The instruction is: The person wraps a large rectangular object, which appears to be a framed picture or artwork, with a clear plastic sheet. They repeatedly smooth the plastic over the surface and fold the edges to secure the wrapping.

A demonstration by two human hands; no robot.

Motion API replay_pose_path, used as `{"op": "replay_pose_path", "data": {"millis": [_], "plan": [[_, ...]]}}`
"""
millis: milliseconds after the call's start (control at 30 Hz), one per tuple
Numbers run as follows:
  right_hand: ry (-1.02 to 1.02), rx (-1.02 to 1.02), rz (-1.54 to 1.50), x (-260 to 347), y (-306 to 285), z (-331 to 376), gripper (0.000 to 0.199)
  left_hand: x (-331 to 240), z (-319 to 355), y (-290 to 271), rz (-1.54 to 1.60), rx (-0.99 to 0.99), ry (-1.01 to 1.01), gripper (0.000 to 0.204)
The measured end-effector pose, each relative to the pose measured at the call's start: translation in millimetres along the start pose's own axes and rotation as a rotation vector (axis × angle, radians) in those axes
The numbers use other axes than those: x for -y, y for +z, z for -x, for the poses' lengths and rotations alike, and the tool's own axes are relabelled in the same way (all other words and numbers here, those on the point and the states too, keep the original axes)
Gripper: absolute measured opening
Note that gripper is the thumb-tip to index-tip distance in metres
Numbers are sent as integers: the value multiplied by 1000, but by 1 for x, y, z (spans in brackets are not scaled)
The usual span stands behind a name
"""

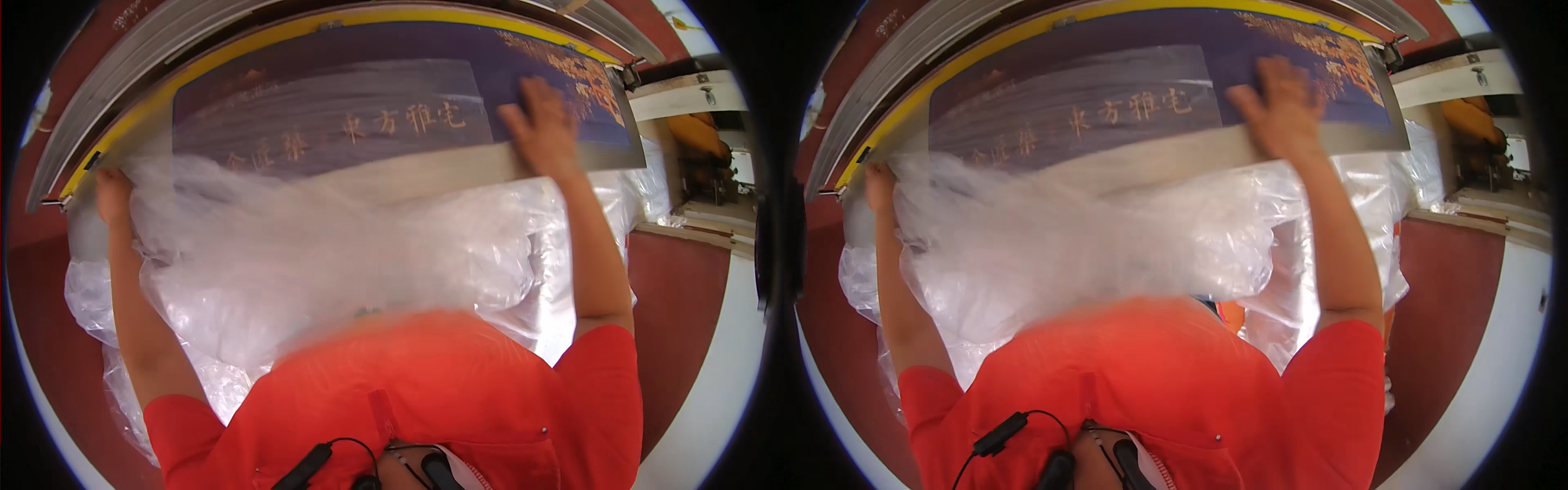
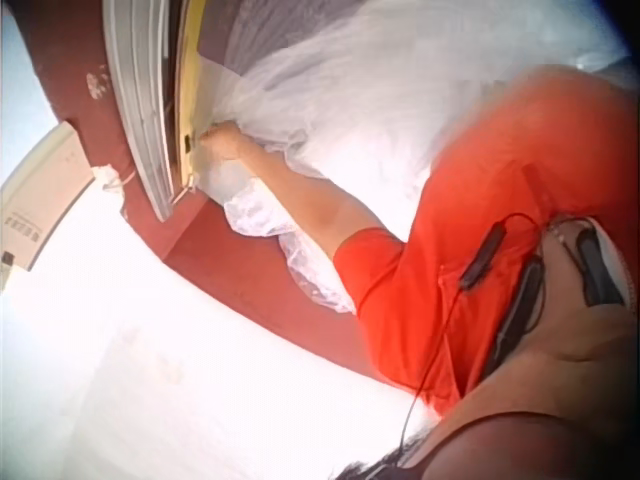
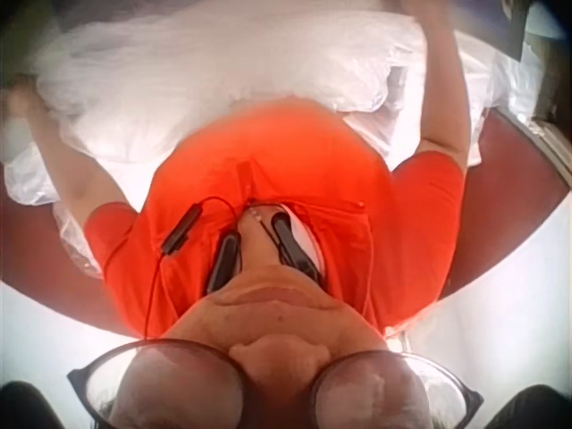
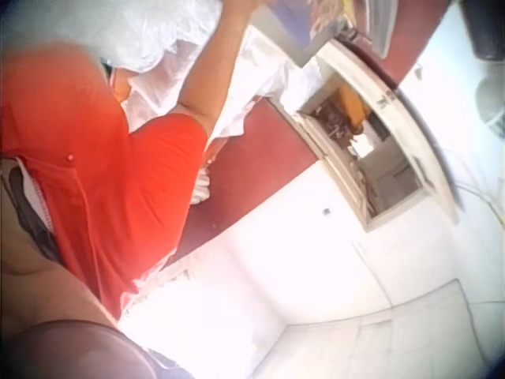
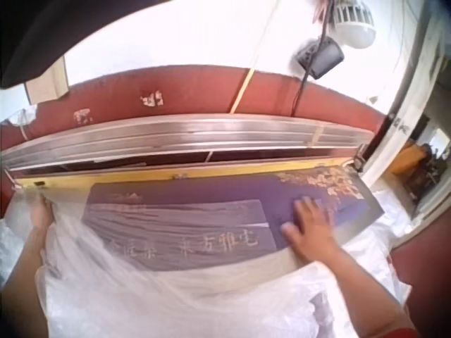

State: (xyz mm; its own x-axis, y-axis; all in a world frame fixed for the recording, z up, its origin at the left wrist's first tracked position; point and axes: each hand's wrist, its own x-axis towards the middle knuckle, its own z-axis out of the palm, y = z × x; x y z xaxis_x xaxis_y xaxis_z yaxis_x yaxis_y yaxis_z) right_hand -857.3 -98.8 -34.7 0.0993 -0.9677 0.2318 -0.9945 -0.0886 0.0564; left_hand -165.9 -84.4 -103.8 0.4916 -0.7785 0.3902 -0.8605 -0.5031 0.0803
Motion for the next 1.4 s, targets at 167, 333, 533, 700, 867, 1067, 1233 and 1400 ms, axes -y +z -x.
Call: {"op": "replay_pose_path", "data": {"millis": [167,333,533,700,867,1067,1233,1400], "plan": [[415,113,-289,-141,15,147,15,-14,-4,3,8,-1,-67,38],[324,800,-1088,-20,51,247,48,46,-35,44,-92,110,20,40],[342,255,-765,-117,-10,188,25,-31,-8,-10,13,122,-143,37],[1127,-241,-2006,-110,-35,173,24,-9,-11,12,159,49,-7,33],[923,-156,-1439,-179,-60,129,20,-32,3,-13,163,59,23,31],[4,-768,495,-122,-205,15,31,-25,5,-4,278,-38,131,28],[-331,-18,565,-30,-109,-18,34,-24,14,-13,288,-30,117,26],[-408,-167,61,8,-45,-41,52,-42,25,-36,305,-20,160,23]]}}
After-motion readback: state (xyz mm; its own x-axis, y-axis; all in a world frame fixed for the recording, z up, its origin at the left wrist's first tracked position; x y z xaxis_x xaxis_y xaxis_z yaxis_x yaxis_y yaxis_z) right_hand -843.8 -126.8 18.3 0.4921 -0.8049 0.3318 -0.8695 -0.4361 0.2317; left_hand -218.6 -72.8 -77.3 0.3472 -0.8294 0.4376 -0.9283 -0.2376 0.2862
